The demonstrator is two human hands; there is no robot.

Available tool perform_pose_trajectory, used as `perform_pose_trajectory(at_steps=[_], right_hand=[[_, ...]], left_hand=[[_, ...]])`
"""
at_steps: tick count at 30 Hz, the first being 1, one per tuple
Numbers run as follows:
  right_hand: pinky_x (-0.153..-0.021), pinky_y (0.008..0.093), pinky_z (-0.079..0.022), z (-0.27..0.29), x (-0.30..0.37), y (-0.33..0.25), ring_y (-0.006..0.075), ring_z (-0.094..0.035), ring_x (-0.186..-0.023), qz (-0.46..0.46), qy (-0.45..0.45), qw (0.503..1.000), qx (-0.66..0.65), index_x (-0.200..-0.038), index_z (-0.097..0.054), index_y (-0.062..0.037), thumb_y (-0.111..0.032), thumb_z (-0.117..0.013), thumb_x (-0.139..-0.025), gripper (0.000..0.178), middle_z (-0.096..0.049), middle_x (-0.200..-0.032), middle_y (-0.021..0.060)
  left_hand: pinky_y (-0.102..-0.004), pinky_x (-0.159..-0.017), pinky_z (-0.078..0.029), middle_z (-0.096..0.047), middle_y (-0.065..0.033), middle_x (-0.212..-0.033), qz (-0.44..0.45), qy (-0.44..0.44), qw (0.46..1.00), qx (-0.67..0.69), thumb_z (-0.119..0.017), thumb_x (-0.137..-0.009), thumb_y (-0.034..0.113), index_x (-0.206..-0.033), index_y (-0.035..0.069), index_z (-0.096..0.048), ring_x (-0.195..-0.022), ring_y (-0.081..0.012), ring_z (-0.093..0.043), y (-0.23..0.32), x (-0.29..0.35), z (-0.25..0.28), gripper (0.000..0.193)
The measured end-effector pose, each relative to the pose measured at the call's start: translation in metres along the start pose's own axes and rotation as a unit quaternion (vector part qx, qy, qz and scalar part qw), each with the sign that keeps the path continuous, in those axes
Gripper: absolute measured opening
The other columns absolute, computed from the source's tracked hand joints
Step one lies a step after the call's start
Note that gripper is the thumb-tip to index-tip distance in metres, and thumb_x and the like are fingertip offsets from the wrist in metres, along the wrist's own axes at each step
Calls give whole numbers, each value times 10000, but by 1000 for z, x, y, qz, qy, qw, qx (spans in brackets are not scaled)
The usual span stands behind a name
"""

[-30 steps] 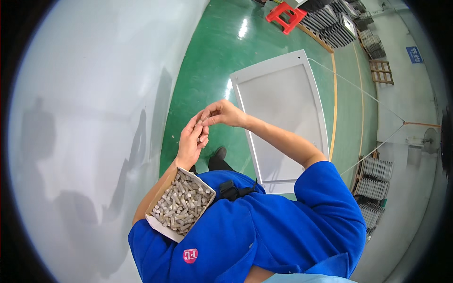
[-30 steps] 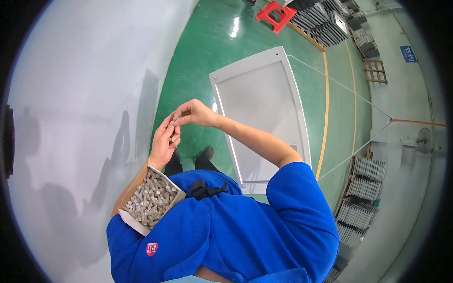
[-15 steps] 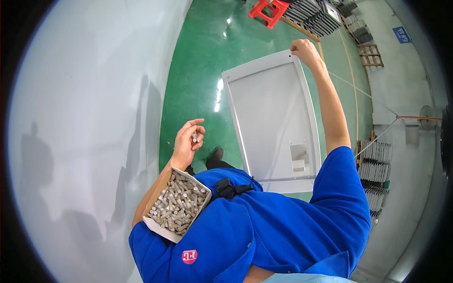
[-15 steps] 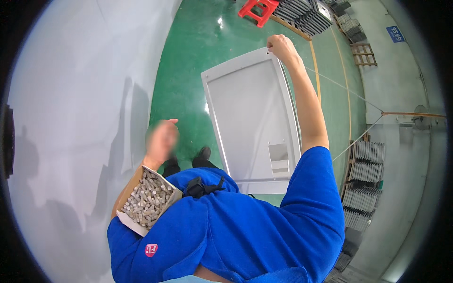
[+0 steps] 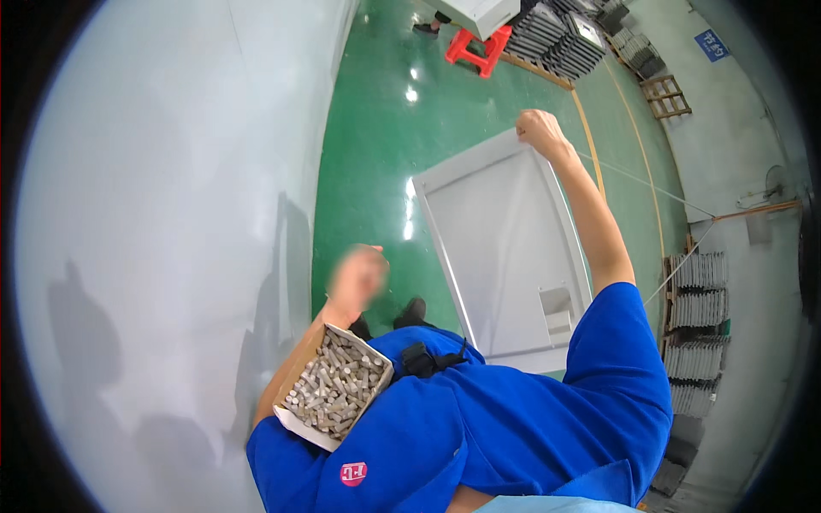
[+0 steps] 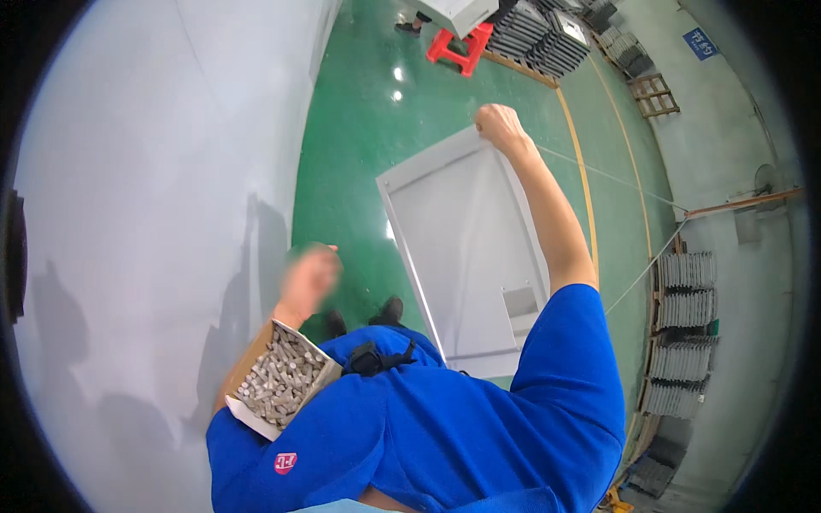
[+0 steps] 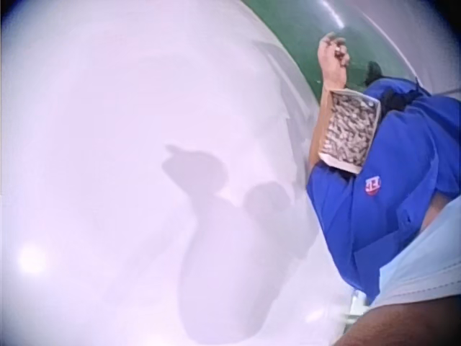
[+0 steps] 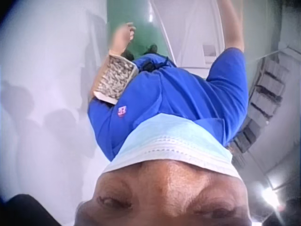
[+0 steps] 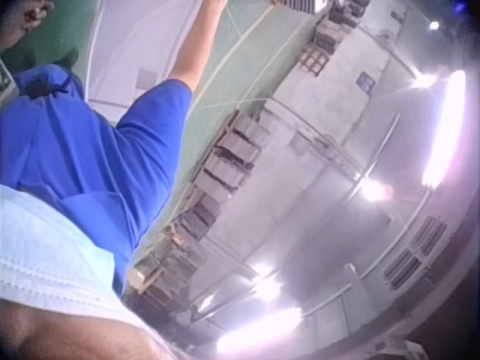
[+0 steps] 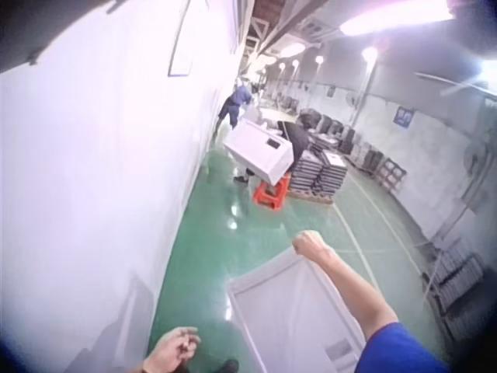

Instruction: Manually inserting and securing small metal fasteners or pins into pre-drilled holes on white metal enclosure panels.

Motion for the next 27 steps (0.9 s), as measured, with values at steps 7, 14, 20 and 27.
perform_pose_trajectory(at_steps=[7,14,20,27], right_hand=[[-611,367,-487,-12,21,20,254,-637,-728,-129,-82,988,26,-656,-657,-122,-186,-770,-514,193,-648,-701,60],[-815,389,-442,-41,56,-80,239,-575,-951,-35,28,997,60,-875,-651,-107,-376,-731,-669,348,-625,-912,76],[-737,403,-458,-61,114,-128,264,-625,-801,-84,42,995,-35,-686,-666,-83,-312,-662,-714,231,-640,-723,100],[-620,387,-465,-73,170,-183,287,-643,-681,-121,-10,986,-117,-652,-664,-83,-237,-659,-699,161,-643,-680,127]], left_hand=[[-161,-396,-279,-572,-130,-966,21,-59,996,-60,-437,-903,67,-1157,-10,-455,-547,-46,-404,3,-1,-19,266],[-150,-379,-262,-592,-109,-959,42,-120,985,-118,-449,-945,152,-1101,0,-507,-523,-30,-394,-15,-8,-31,225],[-149,-399,-264,-554,-51,-891,130,-147,967,-162,-447,-931,120,-1148,-8,-510,-583,-46,-406,-34,0,-45,260],[-149,-448,-317,-533,-79,-964,215,-178,936,-214,-431,-924,88,-1209,-30,-444,-625,-53,-402,-48,21,-45,309]])
Point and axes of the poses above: each hand's wrist, its own x-axis away from the middle knuckle, its own z-axis out of the back of the hand, y = z × x, the point moved 9 cm from there along -x, towards the middle knuckle
